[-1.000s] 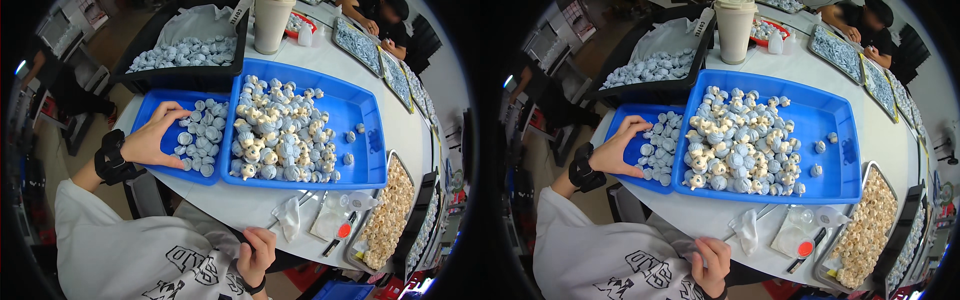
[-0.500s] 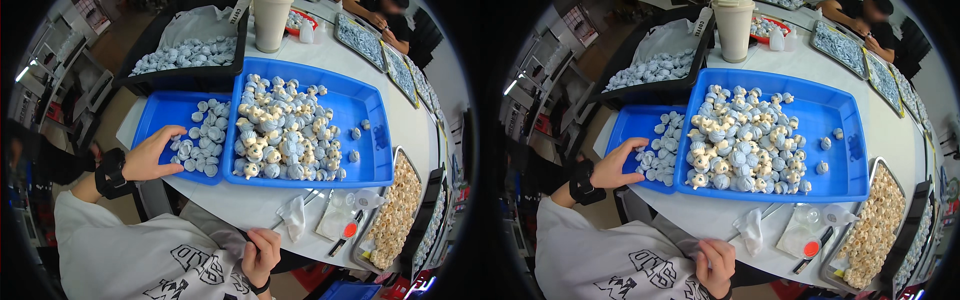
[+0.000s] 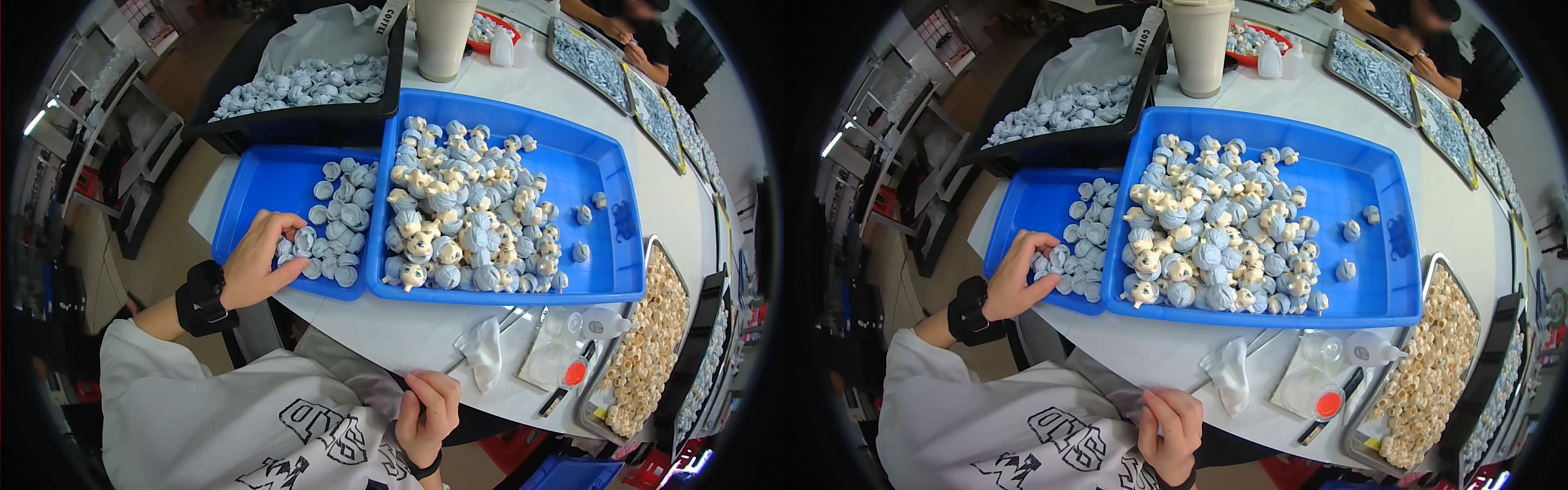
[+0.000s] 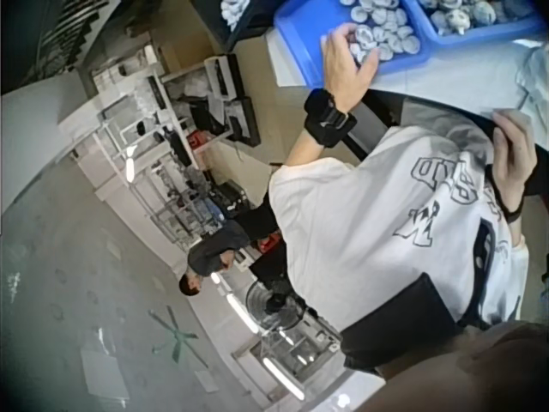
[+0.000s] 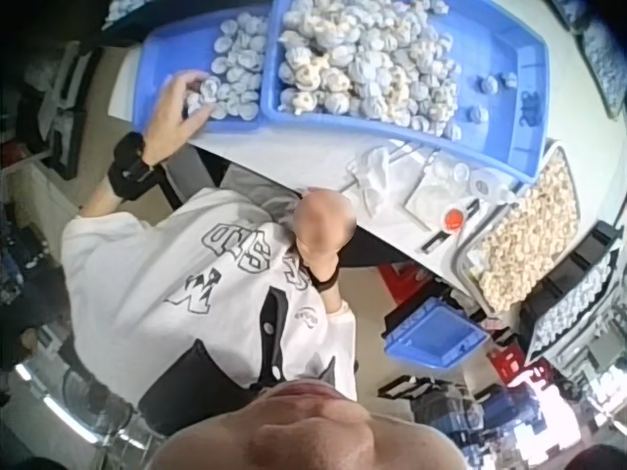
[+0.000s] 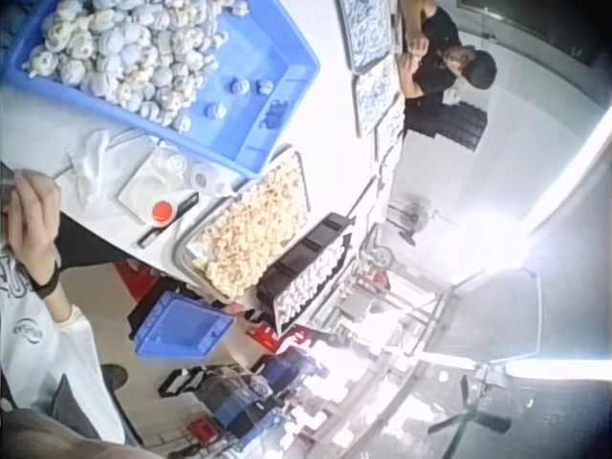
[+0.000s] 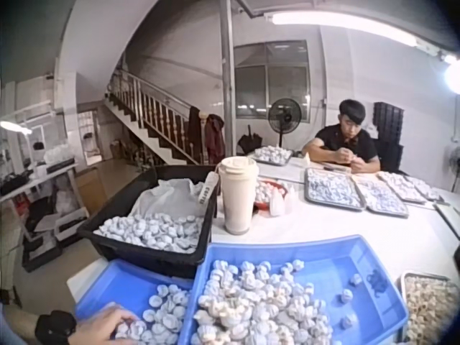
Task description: The person assembles small doll heads by inserting a white plastic piece into the base of a blue and white head. They repeatedly pick up a head from a blue tray, insert the piece, and place the finished head back into the tray. The person also refills a small red container with white liquid from a larger bottle.
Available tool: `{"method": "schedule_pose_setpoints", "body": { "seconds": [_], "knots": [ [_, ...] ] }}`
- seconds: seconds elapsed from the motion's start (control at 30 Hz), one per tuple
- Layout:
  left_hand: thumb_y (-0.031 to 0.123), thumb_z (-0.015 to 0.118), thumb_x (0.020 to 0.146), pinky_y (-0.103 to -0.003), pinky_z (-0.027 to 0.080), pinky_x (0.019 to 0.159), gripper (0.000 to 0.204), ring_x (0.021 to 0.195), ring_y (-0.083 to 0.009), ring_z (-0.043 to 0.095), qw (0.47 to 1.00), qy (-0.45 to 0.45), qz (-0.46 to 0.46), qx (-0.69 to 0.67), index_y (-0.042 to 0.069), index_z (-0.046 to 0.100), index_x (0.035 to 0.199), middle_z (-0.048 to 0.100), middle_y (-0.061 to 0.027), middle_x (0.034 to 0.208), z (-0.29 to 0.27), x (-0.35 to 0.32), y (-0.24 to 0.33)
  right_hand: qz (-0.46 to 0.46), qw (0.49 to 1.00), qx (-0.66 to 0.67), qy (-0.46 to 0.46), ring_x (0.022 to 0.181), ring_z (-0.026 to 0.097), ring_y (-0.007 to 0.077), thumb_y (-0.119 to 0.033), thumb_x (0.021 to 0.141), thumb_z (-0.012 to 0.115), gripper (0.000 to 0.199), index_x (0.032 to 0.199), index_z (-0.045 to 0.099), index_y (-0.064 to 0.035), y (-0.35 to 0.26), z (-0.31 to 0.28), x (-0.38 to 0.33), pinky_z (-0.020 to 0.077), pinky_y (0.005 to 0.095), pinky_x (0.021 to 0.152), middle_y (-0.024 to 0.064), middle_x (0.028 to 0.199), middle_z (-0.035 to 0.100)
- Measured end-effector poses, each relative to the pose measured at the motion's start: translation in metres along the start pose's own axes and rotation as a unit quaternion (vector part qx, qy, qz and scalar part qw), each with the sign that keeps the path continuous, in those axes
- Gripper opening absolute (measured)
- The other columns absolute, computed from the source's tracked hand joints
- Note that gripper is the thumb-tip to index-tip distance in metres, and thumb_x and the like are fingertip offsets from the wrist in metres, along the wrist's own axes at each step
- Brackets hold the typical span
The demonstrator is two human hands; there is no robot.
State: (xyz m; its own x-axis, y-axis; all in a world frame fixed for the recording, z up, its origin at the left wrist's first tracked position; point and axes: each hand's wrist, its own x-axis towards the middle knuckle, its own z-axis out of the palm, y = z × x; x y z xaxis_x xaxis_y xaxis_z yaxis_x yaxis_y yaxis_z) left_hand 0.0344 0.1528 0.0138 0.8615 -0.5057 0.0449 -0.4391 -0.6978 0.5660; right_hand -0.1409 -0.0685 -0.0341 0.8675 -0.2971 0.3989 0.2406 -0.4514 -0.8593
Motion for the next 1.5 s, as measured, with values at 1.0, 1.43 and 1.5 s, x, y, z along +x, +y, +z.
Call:
{"method": "schedule_pose_setpoints", "body": {
  "seconds": [1.0, 1.43, 1.5],
  "knots": [
    [0.004, 0.049, 0.077, -0.025, 0.039, 0.065, 0.035, 0.071, -0.0150, 0.048, 0.993, 0.070, -0.025, -0.089, 0.003, 0.049, 0.112, 0.051, -0.0063, 0.081, 0.004, 0.008, 0.005, -0.004, 1.000, -0.016, -0.007, 0.077, 0.056, 0.0247, 0.008, 0.060, 0.057, 0.031, 0.089, 0.061, -0.0023, 0.001, 0.000, 0.001, 0.0451, 0.0306, 0.068, 0.0101, 0.086, 0.059],
    [0.027, 0.053, 0.076, -0.023, 0.038, 0.046, 0.053, 0.061, -0.0149, 0.051, 0.519, -0.385, -0.178, -0.742, -0.004, 0.041, 0.117, 0.053, -0.0097, 0.083, 0.005, 0.005, 0.062, -0.036, 0.999, 0.013, 0.010, 0.085, 0.055, 0.0304, -0.019, 0.075, 0.064, 0.037, 0.103, 0.055, 0.0027, -0.042, -0.010, 0.045, 0.0438, 0.0362, 0.074, 0.0198, 0.098, 0.056],
    [0.029, 0.049, 0.081, -0.022, 0.041, 0.057, 0.054, 0.081, -0.0116, 0.050, 0.567, -0.442, -0.203, -0.664, -0.001, 0.036, 0.123, 0.049, -0.0065, 0.104, 0.030, 0.016, 0.090, -0.059, 0.997, -0.049, -0.028, 0.089, 0.055, 0.0322, -0.019, 0.072, 0.067, 0.043, 0.106, 0.053, 0.0028, -0.049, -0.014, 0.062, 0.0441, 0.0372, 0.076, 0.0212, 0.103, 0.054]
  ]
}}
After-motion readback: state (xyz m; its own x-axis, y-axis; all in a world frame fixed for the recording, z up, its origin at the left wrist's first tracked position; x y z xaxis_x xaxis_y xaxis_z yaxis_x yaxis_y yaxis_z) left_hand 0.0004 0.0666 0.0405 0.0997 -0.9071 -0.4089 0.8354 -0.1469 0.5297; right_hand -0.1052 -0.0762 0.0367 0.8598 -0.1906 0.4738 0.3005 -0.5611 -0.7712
